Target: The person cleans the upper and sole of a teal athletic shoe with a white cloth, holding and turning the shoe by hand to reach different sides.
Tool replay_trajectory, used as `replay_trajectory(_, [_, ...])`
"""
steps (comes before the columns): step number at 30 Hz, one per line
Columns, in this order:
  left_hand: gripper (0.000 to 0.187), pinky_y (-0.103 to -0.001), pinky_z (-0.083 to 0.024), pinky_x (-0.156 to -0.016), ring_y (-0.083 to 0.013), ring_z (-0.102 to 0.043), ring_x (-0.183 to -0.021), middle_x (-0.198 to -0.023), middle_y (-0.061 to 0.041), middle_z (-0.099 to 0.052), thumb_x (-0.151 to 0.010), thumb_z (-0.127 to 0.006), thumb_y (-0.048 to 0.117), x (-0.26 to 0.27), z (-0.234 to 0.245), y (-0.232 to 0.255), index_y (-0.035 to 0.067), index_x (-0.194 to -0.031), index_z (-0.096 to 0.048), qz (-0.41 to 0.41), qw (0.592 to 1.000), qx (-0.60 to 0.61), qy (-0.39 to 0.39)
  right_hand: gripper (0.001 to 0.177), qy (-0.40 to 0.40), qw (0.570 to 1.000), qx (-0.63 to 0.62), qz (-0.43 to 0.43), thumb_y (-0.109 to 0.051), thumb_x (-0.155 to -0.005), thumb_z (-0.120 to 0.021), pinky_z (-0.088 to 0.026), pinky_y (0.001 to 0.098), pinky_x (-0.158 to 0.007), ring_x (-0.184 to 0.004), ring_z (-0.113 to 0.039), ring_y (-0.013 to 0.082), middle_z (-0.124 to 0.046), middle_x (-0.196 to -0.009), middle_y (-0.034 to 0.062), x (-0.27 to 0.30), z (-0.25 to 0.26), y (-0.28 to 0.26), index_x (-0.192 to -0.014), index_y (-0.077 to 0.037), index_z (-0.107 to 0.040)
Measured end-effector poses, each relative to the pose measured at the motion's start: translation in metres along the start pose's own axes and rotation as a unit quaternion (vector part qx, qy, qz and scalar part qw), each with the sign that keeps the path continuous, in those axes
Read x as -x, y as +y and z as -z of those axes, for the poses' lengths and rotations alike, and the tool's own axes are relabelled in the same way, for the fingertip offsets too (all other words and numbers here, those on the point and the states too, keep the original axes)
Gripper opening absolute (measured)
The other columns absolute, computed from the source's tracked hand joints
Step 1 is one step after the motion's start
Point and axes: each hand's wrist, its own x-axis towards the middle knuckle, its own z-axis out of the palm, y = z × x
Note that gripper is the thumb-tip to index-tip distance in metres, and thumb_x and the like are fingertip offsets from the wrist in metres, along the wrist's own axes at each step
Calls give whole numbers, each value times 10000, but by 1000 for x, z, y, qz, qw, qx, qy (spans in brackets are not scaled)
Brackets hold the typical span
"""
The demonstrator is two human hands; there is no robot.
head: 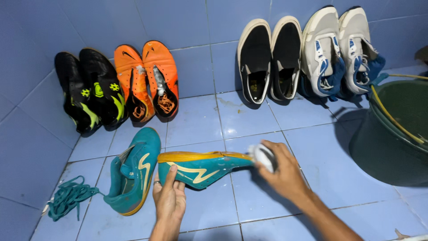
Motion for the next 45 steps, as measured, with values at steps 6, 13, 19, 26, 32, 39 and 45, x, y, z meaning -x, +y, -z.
replay_trajectory(6, [683, -402, -497, -1011, -274, -596, -1192, -1308, -147, -607, -805, -627, 32, -8, -3, 0, 99, -1461, -447, 1, 1000, -16, -24, 588, -22, 999, 13, -34, -263, -768, -715, -471, 319, -968, -1090, -635, 214, -646, -1179, 60, -7, -1, 5, -1328, -139, -585])
replay_trajectory(13, [609, -355, -542, -944, -235, -637, -1087, -1194, -104, -647, -811, -669, 8, -46, -5, -8, 127, -1388, -517, -23, 998, -9, -52, 564, -14, 995, -53, 86, -244, -801, -716, -490, 330, -945, -1062, -625, 233, -606, -1157, 96, -4, -6, -13, -1328, -106, -567])
replay_trajectory(19, [633, -360, -523, -979, -234, -616, -1139, -1249, -103, -624, -830, -645, 26, -51, -4, -10, 138, -1434, -492, -11, 998, -14, -53, 590, -3, 997, -26, 73, -179, -721, -742, -480, 309, -957, -1053, -650, 224, -660, -1180, 87, -9, -7, -11, -1291, -100, -615])
replay_trajectory(26, [730, -541, -383, -1120, -344, -517, -1282, -1271, -190, -551, -852, -715, 33, -37, -9, -1, 69, -1482, -348, -24, 998, -30, -58, 604, -12, 995, -35, 93, -197, -591, -832, -569, 468, -810, -938, -707, 375, -704, -1039, 134, -16, -6, 1, -1173, -119, -693])
replay_trajectory(32, [717, -542, -397, -1108, -345, -535, -1261, -1250, -184, -561, -844, -730, 35, -43, -5, -5, 54, -1462, -366, -13, 997, -30, -64, 556, -34, 989, -29, 143, -237, -653, -815, -585, 458, -758, -884, -712, 372, -696, -1059, 134, -13, -5, -8, -1188, -141, -701])
replay_trajectory(39, [696, -518, -435, -1086, -321, -559, -1224, -1224, -157, -561, -841, -737, 39, -44, -3, -2, 56, -1440, -383, -11, 997, -38, -71, 534, -55, 984, -6, 166, -262, -702, -801, -579, 485, -749, -877, -704, 377, -674, -1063, 140, -12, -14, -34, -1215, -164, -686])
replay_trajectory(45, [724, -529, -430, -1088, -335, -559, -1226, -1228, -172, -561, -842, -743, 55, -40, -5, -1, 56, -1459, -365, -14, 997, -41, -70, 567, -52, 989, 27, 136, -241, -651, -814, -582, 443, -771, -865, -713, 350, -688, -978, 106, -16, 11, -4, -1203, -173, -703])
